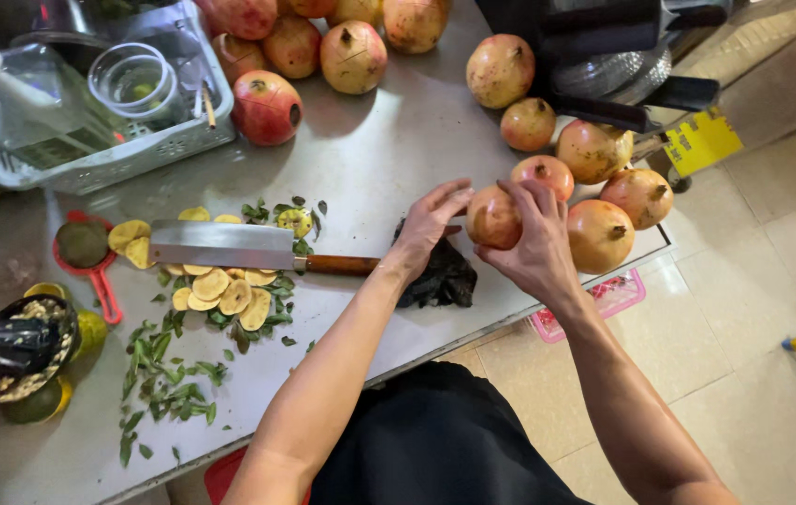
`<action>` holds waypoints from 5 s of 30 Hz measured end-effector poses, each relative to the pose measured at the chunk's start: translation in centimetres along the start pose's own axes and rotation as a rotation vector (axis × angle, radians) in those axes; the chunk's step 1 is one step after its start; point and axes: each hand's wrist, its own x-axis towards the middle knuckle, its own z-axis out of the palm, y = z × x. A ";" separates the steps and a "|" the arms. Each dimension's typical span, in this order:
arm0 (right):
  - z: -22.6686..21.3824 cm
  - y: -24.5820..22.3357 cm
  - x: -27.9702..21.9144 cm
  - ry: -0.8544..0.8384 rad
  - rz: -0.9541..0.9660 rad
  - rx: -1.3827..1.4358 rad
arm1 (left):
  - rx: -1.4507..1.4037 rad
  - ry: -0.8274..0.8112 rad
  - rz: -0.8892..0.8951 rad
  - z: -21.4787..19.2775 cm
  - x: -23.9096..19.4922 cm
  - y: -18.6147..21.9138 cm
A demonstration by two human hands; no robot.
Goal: The person peels the skin off several pomegranates using a large knife. They hold the fruit in one hand and carefully remove the outer layer in strips, revealing the red seeds inside. The peeled fruits are placed on the counter, and the peels accumulate on the cutting board.
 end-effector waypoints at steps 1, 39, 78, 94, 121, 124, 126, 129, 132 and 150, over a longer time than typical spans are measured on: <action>-0.1 -0.9 0.7 0.032 -0.040 0.041 | -0.023 0.052 0.051 -0.6 -0.7 0.4; 8.3 -19.9 0.8 -0.664 -0.399 0.413 | -0.745 0.888 0.732 -20.7 -19.4 3.8; 5.5 -17.3 1.5 -0.657 -0.408 0.397 | -0.732 0.864 0.683 -21.7 -22.5 7.3; 6.3 -19.1 2.2 -0.657 -0.402 0.383 | -0.542 0.894 0.627 -19.0 -21.7 7.8; 3.6 -16.0 2.1 -0.768 -0.212 0.241 | -0.729 0.771 0.707 -23.5 -25.0 7.7; 4.2 -16.9 2.4 -0.724 -0.304 0.311 | -0.587 0.885 0.712 -22.7 -23.3 7.4; 4.7 -17.5 2.2 -0.703 -0.324 0.333 | -0.745 0.772 0.703 -21.9 -22.5 7.5; 5.3 -18.3 2.2 -0.688 -0.314 0.343 | -0.706 0.783 0.723 -20.7 -21.9 7.8; 5.9 -18.8 2.2 -0.668 -0.336 0.354 | -0.671 0.883 0.642 -20.0 -21.5 8.2; 6.8 -19.0 2.5 -0.662 -0.363 0.344 | -0.559 0.892 0.598 -19.6 -20.6 7.7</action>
